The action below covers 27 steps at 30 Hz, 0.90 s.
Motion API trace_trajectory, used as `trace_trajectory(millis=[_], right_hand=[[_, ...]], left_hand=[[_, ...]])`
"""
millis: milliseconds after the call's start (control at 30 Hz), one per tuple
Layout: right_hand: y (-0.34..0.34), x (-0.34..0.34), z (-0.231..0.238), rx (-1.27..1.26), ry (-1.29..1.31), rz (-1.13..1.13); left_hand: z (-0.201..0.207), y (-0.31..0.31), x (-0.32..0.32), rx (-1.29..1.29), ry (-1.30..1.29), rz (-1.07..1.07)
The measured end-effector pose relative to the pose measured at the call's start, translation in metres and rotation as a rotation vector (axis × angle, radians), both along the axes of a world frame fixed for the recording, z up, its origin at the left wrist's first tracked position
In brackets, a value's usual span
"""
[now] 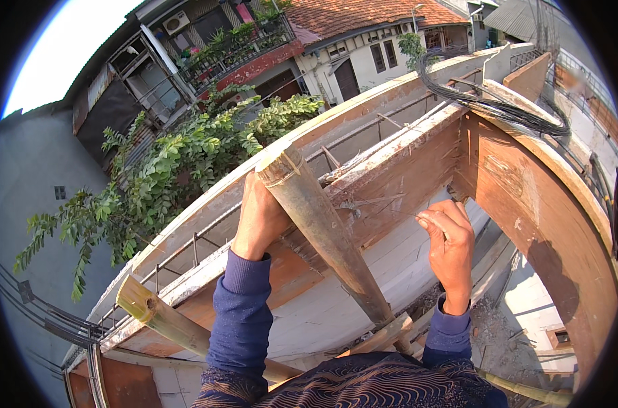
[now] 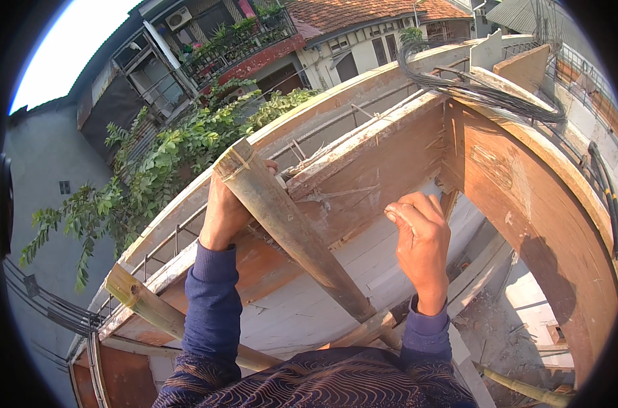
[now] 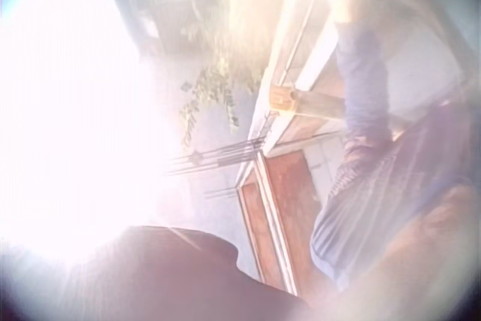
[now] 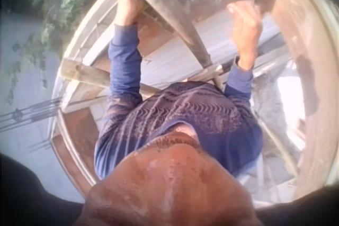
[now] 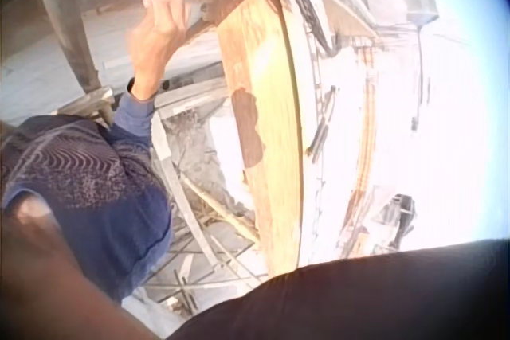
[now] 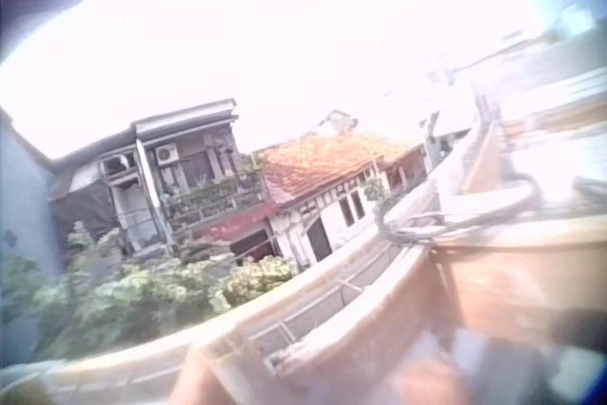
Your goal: The person secures rebar cages to wooden formwork by twisting thin wire with pliers while standing on a construction scaffold.
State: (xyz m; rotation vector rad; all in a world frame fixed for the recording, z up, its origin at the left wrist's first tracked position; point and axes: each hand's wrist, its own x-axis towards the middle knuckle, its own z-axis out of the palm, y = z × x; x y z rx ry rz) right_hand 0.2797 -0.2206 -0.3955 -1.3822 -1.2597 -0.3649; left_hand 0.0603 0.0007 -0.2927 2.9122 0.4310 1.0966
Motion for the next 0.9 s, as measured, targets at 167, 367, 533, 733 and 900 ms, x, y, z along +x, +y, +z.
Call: trace_trajectory(millis=[167,367,533,733,900], right_hand=[[-0.001,-0.018,0.045,0.196,0.204,0.118],[0.052,-0.025,0.125,0.428,0.216,0.447],[0.088,-0.020,0.184,0.401,-0.032,0.508],[0.117,-0.031,0.222,0.466,-0.006,0.766],[0.130,-0.038,0.230,0.479,0.067,0.721]], left_hand=[[-0.001,0.000,0.001,0.031,-0.026,0.005],[0.003,-0.006,0.000,-0.169,-0.086,0.074],[0.007,-0.012,0.002,-0.231,-0.124,0.063],[0.004,-0.010,0.008,-0.158,-0.149,0.045],[0.001,-0.006,0.004,-0.113,-0.158,0.039]])
